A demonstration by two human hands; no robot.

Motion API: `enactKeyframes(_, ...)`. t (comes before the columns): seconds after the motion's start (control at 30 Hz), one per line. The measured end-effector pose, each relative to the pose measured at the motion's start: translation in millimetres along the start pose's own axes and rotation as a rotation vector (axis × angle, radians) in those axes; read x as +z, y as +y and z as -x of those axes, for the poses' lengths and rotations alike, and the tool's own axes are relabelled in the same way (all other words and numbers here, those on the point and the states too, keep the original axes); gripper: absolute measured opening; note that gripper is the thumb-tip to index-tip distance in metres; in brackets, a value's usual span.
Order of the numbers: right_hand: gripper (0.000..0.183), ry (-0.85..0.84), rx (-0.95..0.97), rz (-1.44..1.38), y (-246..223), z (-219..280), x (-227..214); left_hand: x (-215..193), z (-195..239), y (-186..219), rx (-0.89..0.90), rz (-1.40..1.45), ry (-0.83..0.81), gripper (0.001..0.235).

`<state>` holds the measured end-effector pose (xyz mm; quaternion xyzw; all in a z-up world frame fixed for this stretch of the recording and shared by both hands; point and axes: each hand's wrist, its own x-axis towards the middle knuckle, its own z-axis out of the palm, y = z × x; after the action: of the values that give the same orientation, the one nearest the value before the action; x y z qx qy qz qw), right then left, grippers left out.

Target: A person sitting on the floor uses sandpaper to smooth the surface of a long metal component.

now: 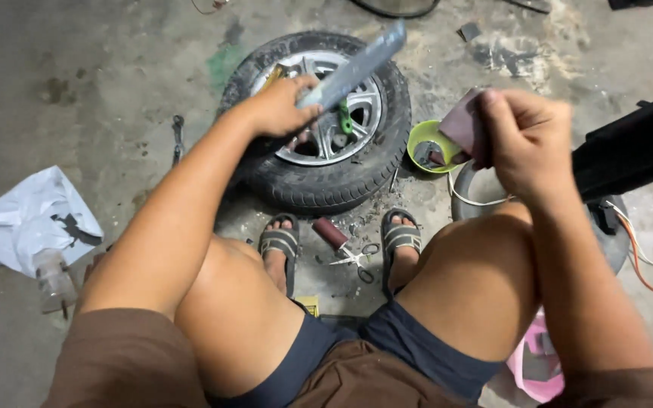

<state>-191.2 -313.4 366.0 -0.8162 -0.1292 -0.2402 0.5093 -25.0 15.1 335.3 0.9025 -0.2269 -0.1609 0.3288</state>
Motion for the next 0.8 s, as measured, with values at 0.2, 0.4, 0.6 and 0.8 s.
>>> enactKeyframes(0.2,0.026,0.015,0.101,0.18,86.2,-48.1,-23.7,41.8,-47.9,-56.0,-0.014,0.182,-0.16,0.051)
enactKeyframes(0.4,0.034,0.019,0.481,0.127,209.7,-72.9,26.4,81.2,-81.9,-61.8,-0.186,0.168,-0.286,0.05)
enactKeyframes(0.6,0.032,-0.144,0.332,0.326,257.6,-109.3,76.5,157.9,-109.7,-123.5,-0.122,0.406,-0.014,0.039)
enactKeyframes(0.8,0.036,-0.067,0.581,0.259,363.5,-66.5,155.6,182.0,-101.0,-150.0,0.015,0.11,-0.015,0.058)
